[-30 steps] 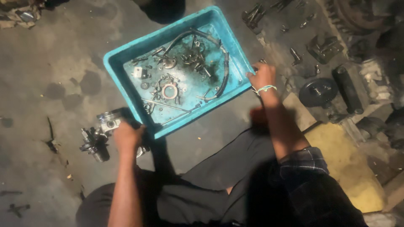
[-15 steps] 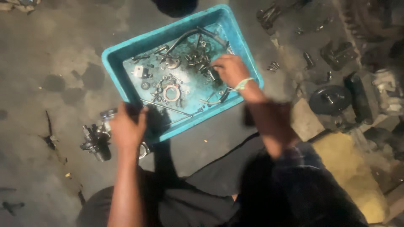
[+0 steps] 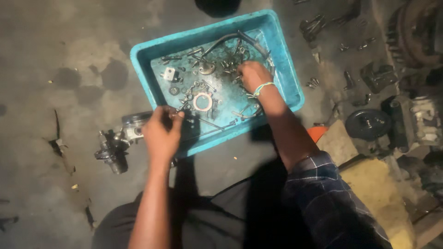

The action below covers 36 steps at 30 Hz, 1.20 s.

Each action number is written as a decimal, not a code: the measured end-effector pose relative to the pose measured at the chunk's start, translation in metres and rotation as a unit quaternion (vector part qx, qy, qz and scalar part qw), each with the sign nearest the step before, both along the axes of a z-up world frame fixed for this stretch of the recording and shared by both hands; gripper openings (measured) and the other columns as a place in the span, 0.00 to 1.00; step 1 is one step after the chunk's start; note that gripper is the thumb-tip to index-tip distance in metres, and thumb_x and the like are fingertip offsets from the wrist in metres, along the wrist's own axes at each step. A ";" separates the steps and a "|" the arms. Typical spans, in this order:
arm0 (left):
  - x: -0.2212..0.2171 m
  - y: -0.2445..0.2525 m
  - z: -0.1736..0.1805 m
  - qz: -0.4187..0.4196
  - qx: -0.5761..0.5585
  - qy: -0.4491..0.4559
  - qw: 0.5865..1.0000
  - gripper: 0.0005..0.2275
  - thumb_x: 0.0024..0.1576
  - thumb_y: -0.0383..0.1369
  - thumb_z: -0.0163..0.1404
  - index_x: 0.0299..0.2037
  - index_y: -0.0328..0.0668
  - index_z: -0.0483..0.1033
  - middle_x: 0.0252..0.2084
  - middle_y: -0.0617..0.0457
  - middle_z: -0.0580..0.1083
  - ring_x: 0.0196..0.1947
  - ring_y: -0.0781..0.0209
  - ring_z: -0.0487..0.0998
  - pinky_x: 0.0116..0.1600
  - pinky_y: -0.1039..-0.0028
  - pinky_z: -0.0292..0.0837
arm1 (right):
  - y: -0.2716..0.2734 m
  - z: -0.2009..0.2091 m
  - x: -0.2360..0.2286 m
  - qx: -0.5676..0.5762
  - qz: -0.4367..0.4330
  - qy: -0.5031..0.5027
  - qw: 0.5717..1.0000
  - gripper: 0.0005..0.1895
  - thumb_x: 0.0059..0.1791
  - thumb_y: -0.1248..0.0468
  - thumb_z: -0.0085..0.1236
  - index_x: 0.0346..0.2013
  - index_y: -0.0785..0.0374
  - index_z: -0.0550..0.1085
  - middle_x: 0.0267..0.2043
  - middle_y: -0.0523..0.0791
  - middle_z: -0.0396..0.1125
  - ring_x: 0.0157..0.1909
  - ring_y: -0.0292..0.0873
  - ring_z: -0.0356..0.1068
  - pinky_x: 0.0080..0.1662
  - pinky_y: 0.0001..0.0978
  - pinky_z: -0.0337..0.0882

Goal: The person sits on the floor and sorts small mechanical parts from a blue plastic tray. They pick up individual items such as bolts, nuts, and washers, inspect them, and place them back into the tray or on the floor.

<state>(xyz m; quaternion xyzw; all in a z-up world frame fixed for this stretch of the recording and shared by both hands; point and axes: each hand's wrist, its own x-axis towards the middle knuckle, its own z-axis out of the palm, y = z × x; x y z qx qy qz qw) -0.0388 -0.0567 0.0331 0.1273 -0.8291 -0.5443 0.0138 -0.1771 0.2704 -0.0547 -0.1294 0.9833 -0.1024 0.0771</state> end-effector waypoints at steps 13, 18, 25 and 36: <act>0.001 0.001 0.006 -0.005 0.002 -0.017 1.000 0.10 0.55 0.35 0.61 0.39 0.36 0.78 0.28 0.50 0.79 0.27 0.60 0.79 0.36 0.69 0.73 | -0.005 0.023 0.019 -0.014 0.060 -0.002 0.998 0.09 0.41 0.68 0.63 0.36 0.62 0.78 0.42 0.51 0.72 0.50 0.58 0.69 0.53 0.50 0.68; 0.001 0.003 0.006 -0.003 0.004 -0.043 0.999 0.10 0.55 0.35 0.61 0.39 0.36 0.78 0.28 0.48 0.79 0.25 0.57 0.78 0.35 0.68 0.73 | -0.007 0.024 0.025 -0.001 0.113 0.038 0.993 0.09 0.41 0.66 0.65 0.35 0.62 0.78 0.37 0.49 0.73 0.49 0.56 0.70 0.51 0.51 0.68; 0.000 0.002 0.008 -0.014 0.014 -0.013 1.000 0.09 0.56 0.34 0.60 0.38 0.36 0.77 0.30 0.48 0.80 0.28 0.57 0.81 0.37 0.69 0.73 | -0.006 0.005 0.020 -0.152 -0.019 0.043 0.987 0.08 0.45 0.68 0.67 0.38 0.60 0.80 0.38 0.49 0.75 0.40 0.50 0.76 0.45 0.42 0.75; 0.000 0.003 0.012 -0.017 0.027 -0.019 0.999 0.09 0.56 0.33 0.59 0.38 0.36 0.77 0.28 0.49 0.79 0.28 0.58 0.82 0.36 0.70 0.74 | -0.012 -0.021 -0.003 -0.265 -0.118 0.017 0.957 0.09 0.44 0.68 0.69 0.38 0.61 0.81 0.38 0.47 0.78 0.39 0.45 0.78 0.44 0.36 0.76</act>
